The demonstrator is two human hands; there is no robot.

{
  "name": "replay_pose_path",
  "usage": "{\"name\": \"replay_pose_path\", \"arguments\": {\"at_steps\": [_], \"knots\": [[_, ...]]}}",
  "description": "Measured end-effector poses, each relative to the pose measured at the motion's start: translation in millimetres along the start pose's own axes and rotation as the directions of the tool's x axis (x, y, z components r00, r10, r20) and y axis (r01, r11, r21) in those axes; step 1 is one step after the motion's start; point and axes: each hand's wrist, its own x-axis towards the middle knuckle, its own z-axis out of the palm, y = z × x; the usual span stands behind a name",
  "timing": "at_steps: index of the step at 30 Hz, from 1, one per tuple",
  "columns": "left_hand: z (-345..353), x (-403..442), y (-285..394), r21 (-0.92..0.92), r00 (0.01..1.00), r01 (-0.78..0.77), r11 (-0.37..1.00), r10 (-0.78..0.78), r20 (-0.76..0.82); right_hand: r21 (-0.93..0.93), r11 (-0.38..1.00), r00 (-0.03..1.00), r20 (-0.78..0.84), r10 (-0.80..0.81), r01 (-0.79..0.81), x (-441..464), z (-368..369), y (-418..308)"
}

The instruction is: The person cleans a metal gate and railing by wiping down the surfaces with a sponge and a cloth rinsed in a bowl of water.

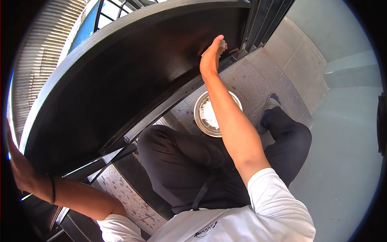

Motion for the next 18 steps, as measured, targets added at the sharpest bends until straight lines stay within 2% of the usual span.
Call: {"name": "replay_pose_path", "arguments": {"at_steps": [2, 3, 4, 5, 6, 8, 10, 11, 13, 15, 16, 18], "knots": [[0.3, 1.3, 2.1, -0.003, 1.0, 0.012, 1.0, -0.012, -0.011, -0.028, 0.994, 0.993, 0.042, -0.108, 0.109, -13.5, 1.0, 8.3], [0.6, 1.3, 3.1, 0.0, 1.0, 0.016, 1.0, -0.016, -0.014, -0.068, 0.981, 0.977, 0.126, -0.171, 0.181, -44.5, 6.7, 7.5], [1.1, 1.3, 4.1, -0.003, 1.0, 0.02, 1.0, -0.02, -0.016, -0.119, 0.941, 0.935, 0.205, -0.289, 0.317, -75.4, 17.9, 17.9], [1.6, 1.3, 4.6, -0.005, 1.0, 0.024, 1.0, -0.024, -0.017, -0.194, 0.895, 0.889, 0.319, -0.33, 0.402, -109.8, 26.5, 27.6], [1.1, 0.8, 5.5, -0.002, 0.999, 0.027, 1.0, -0.027, -0.017, -0.16, 0.849, 0.824, 0.384, -0.417, 0.503, -144.3, 33.2, 36.8], [0.9, 0.3, 7.6, -0.001, 0.999, 0.029, 1.0, -0.029, -0.014, -0.175, 0.888, 0.838, 0.447, -0.313, 0.425, -168.3, 37.7, 36.7], [1.0, 0.7, 10.9, 0.0, 1.0, 0.026, 1.0, -0.026, -0.015, -0.21, 0.908, 0.904, 0.314, -0.289, 0.363, -138.0, 38.0, 30.6], [0.5, 1.2, 12.0, -0.004, 0.999, 0.027, 1.0, -0.027, -0.017, -0.19, 0.951, 0.958, 0.197, -0.207, 0.244, -105.9, 32.9, 20.0], [0.1, 1.4, 13.7, -0.003, 0.999, 0.03, 1.0, -0.03, -0.021, -0.081, 0.993, 0.996, 0.033, -0.088, 0.091, -36.2, 10.8, 10.5], [-1.0, 1.1, 17.2, 0.002, 0.999, 0.033, 0.999, -0.032, -0.024, -0.104, 0.994, 0.999, 0.012, 0.04, -0.038, 3.3, -10.6, 6.0], [-1.2, 1.4, 18.4, 0.0, 0.999, 0.035, 0.999, -0.035, -0.028, -0.097, 0.995, 1.0, -0.004, 0.017, -0.018, 3.1, -12.5, 7.6], [-2.5, 2.0, 20.4, -0.001, 0.998, 0.046, 0.999, -0.046, -0.034, -0.12, 0.986, 0.988, 0.123, -0.099, 0.113, -23.5, -7.4, 20.4]]}}
